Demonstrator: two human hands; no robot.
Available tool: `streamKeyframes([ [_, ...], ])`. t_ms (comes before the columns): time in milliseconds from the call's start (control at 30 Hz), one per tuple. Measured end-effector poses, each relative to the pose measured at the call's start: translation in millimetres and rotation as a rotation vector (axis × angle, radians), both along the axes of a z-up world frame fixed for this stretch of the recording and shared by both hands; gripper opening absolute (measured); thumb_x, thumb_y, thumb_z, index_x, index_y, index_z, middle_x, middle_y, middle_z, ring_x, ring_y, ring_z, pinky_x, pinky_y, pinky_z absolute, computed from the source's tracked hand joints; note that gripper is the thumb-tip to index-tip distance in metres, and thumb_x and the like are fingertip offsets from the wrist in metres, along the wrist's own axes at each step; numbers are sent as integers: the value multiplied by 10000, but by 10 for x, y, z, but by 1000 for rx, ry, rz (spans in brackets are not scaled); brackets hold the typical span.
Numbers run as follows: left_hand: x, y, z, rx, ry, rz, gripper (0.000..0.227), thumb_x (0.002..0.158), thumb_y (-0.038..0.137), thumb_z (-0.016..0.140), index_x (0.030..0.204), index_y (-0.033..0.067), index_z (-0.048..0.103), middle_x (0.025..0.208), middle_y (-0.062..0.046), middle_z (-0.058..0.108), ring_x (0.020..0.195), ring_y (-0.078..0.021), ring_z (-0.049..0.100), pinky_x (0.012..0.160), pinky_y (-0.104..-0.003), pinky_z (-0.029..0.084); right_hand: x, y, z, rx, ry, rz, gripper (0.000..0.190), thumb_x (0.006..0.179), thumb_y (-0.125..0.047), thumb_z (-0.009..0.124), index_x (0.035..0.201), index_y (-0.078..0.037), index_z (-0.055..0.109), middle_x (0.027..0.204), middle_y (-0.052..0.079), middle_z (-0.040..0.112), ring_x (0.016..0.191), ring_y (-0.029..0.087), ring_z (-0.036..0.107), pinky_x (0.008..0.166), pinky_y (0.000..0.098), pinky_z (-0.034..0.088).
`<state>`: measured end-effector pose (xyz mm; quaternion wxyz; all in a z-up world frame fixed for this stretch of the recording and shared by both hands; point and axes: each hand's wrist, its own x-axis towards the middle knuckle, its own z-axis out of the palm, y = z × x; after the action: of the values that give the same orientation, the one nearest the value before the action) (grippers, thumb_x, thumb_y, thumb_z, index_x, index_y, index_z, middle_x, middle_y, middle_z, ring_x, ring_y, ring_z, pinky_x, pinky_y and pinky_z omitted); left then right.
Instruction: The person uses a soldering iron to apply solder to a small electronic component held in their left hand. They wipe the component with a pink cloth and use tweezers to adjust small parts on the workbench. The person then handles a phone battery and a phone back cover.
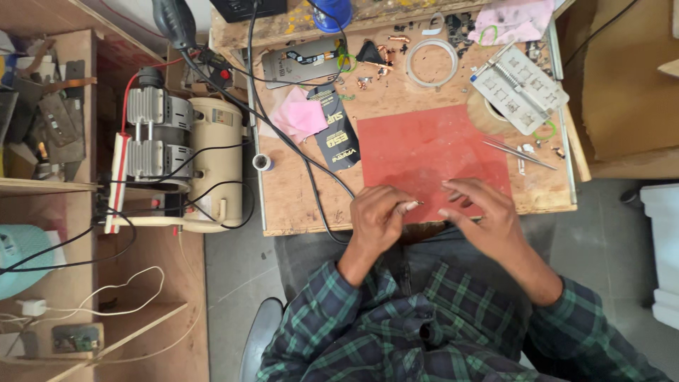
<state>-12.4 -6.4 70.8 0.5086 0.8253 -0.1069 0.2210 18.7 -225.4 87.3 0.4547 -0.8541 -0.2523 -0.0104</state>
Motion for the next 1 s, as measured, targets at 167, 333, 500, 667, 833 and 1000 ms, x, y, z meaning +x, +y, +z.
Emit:
streamKeyframes([
  [167, -340, -37, 769, -19, -191, -144, 57, 867, 80, 744, 908, 114, 723, 893, -42, 698, 795, -240, 677, 700, -374, 483, -270, 81, 679, 107, -204, 153, 401, 828, -137, 823, 1187, -30, 679, 1090, 118, 717, 932, 245, 728, 808, 337, 588],
  [333, -535, 172, 1514, 247, -664, -279, 165, 855, 145, 821, 1019, 151, 804, 931, 6, 717, 774, -111, 681, 638, -246, 442, -268, -72, 1533, 256, -318, 673, 249, 887, -131, 748, 1048, 25, 640, 974, 147, 705, 847, 277, 755, 734, 410, 621],
  [500, -624, 278, 1812, 405, -604, -275, 142, 929, 87, 751, 1067, 110, 777, 1013, 17, 742, 869, -84, 730, 701, -214, 489, -485, 237, 1759, 347, -340, 470, 174, 855, -144, 723, 983, -37, 675, 906, 103, 713, 775, 233, 766, 720, 397, 633],
  [667, -629, 363, 1741, 443, -492, -142, 200, 1023, 200, 772, 1131, 38, 723, 1071, -83, 736, 944, -199, 740, 741, -282, 529, -323, 279, 1258, 302, -425, 333, 109, 849, -22, 730, 945, -8, 680, 863, 134, 697, 731, 232, 731, 674, 338, 606],
  [833, -538, 484, 1472, -72, -86, -63, 484, 1077, 453, 614, 1383, 80, 578, 1339, -105, 684, 1219, -243, 670, 969, -318, 542, -121, 191, 519, 490, 139, 22, 49, 1009, 42, 685, 1022, 89, 678, 930, 206, 694, 719, 238, 668, 655, 318, 553],
  [1000, -382, 794, 991, -828, 192, -119, 782, 1102, 628, 422, 1593, 21, 382, 1426, -177, 619, 1350, -269, 625, 1058, -351, 504, 208, 34, 167, 980, 514, 35, 57, 1131, 77, 654, 1074, 73, 646, 984, 193, 698, 829, 246, 705, 735, 338, 578],
])
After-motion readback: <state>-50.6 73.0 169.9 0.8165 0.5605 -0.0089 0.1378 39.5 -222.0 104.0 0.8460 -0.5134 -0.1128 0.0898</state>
